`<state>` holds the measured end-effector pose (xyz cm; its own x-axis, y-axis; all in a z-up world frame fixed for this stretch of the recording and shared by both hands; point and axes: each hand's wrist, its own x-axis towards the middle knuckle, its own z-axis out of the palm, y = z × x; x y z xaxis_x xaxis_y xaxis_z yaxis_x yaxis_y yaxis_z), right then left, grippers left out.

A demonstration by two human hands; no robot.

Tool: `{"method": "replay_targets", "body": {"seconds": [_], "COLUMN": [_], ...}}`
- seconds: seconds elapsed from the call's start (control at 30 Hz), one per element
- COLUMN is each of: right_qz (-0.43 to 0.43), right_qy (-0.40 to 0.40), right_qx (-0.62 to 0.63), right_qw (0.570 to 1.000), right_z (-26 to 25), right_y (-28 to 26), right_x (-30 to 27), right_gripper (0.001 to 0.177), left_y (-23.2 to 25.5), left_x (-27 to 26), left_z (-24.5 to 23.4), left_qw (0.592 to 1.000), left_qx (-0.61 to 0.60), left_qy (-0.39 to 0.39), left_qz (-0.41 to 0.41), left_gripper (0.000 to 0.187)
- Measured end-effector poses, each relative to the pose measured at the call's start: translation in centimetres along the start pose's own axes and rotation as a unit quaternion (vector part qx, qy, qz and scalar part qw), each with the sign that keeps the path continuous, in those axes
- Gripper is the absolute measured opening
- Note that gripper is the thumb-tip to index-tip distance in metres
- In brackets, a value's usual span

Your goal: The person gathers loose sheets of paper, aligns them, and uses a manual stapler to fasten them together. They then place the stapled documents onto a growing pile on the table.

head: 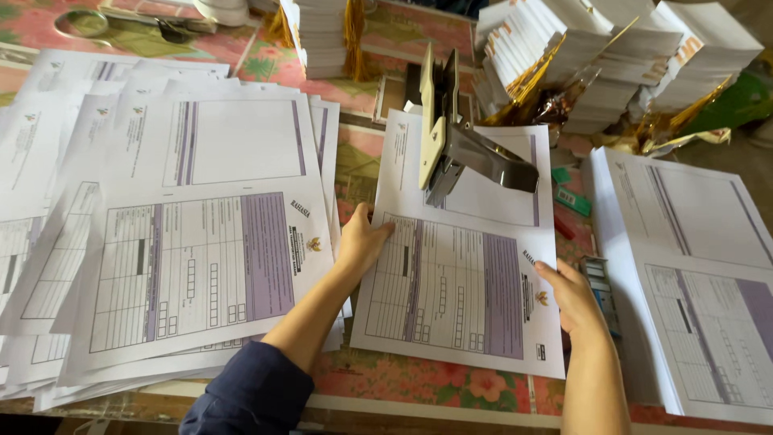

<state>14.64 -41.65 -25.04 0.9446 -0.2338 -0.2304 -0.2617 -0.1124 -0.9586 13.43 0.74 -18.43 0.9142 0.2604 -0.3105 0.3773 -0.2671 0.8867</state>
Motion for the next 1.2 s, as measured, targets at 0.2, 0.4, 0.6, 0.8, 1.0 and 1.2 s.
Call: {"method": "replay_targets", "body": {"seconds": [0.2, 0.4, 0.6, 0.8, 1.0, 1.2], "right_qz": [0.008, 0.004, 0.008, -0.222, -0.367, -0.433], "right_qy": [-0.004, 0.005, 0.008, 0.154, -0.013, -0.045], "right_qx": [0.023, 0.011, 0.0, -0.388, -0.161, -0.259], "right_qw": [1.0, 1.0, 1.0, 0.881, 0.916, 0.862], "right_z": [2.4, 1.9, 2.4, 4.1, 13.0, 21.2], "right_y": [-2.4, -1.7, -2.7, -11.2, -27.7, -36.8], "right_x": [-2.2, -2.0, -2.3, -9.3, -14.7, -12.3], "right_gripper": [0.03, 0.032, 0.03, 0.032, 0.047, 0.047], "left_y": [0.1, 0.7, 0.3, 0.3, 2.5, 2.1], "left_x": [-0.2, -1.0, -0.4, -0.5, -2.1, -1.5], "left_z": [0.0, -0.4, -0.2, -0.2, -1.2, -1.0], "left_qw": [1.0, 1.0, 1.0, 0.999, 0.999, 0.999], "left_qx": [-0.009, -0.002, -0.007, -0.045, -0.028, -0.019], "left_qy": [0.005, 0.009, 0.015, 0.009, -0.023, -0.017], "left_qz": [0.006, 0.006, 0.006, 0.01, -0.033, -0.031], "left_gripper": [0.043, 0.041, 0.041, 0.041, 0.036, 0.037]}}
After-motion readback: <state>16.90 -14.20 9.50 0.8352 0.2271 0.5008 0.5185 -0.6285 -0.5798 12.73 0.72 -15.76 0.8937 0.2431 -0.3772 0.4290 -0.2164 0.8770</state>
